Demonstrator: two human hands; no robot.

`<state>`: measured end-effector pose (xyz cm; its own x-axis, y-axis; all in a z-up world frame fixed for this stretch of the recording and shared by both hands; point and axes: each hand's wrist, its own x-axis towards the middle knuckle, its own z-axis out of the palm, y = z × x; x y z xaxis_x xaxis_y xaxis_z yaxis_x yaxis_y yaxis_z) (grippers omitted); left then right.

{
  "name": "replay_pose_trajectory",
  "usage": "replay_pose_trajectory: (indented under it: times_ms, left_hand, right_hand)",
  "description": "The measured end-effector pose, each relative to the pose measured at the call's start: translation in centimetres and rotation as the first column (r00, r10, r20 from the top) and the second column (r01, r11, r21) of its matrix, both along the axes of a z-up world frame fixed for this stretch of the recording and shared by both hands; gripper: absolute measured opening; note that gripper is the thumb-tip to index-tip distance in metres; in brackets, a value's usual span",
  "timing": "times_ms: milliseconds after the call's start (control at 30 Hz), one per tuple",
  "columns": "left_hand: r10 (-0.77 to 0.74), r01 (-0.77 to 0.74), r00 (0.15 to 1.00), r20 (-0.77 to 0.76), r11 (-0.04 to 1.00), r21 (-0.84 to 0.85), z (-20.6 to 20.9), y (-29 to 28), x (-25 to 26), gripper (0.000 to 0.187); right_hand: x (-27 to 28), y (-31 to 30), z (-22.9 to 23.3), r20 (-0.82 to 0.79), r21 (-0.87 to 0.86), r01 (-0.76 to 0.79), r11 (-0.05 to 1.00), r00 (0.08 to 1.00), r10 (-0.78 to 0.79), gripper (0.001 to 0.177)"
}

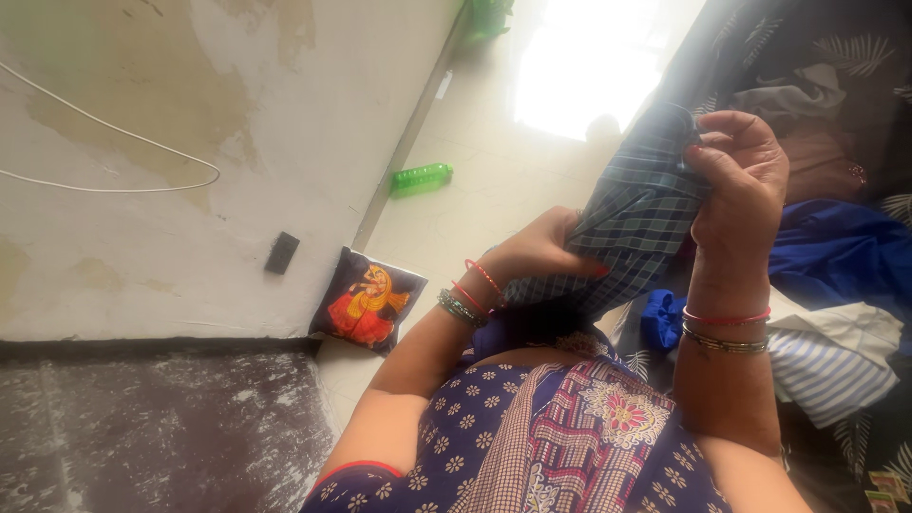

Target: The person folds a blue checkered cloth by hand, smoothing the fabric and aligning the edges.

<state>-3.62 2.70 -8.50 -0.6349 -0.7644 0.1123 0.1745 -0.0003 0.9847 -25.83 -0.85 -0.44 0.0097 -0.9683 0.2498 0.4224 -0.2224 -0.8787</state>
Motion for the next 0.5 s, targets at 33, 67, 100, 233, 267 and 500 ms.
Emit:
replay_pose_trajectory:
  times_ms: [33,67,100,233,267,500]
  left_hand:
    - [-0.006,0.006,0.999,0.045,1.0,0.007,-0.2,0.0,-0.1,0.038]
    - [-0.009,0.009,0.999,0.045,1.0,0.007,-0.5,0.2,-0.3,0.038]
    - [0.035,-0.034,0.998,0.052,0.999,-0.027,-0.7,0.5,-0.6,0.036]
    - [0.138,-0.137,0.99,0.011,0.987,-0.088,-1.0,1.2,-1.5,0.034]
    - [0.14,-0.138,0.99,0.01,0.986,-0.09,-1.0,1.3,-1.8,0.034]
    - [0.252,-0.252,0.967,0.02,0.968,-0.023,-2.2,1.8,-3.3,0.025]
  right_hand:
    - [-0.1,0.0,0.0,0.036,-0.001,0.0,1.0,0.999,0.0,0.026]
    - [-0.2,0.1,0.1,0.072,-0.003,0.0,1.0,0.997,0.001,0.026]
    - [-0.4,0.1,0.1,0.072,-0.005,0.0,1.0,0.997,0.001,0.026]
    - [-0.5,0.2,0.2,0.087,-0.003,0.004,1.0,0.996,-0.003,0.023]
    - [-0.5,0.4,0.3,0.078,0.006,0.007,1.0,0.997,-0.007,0.021]
    - [0.3,1.4,0.5,0.029,0.028,-0.002,1.0,1.0,0.001,0.014]
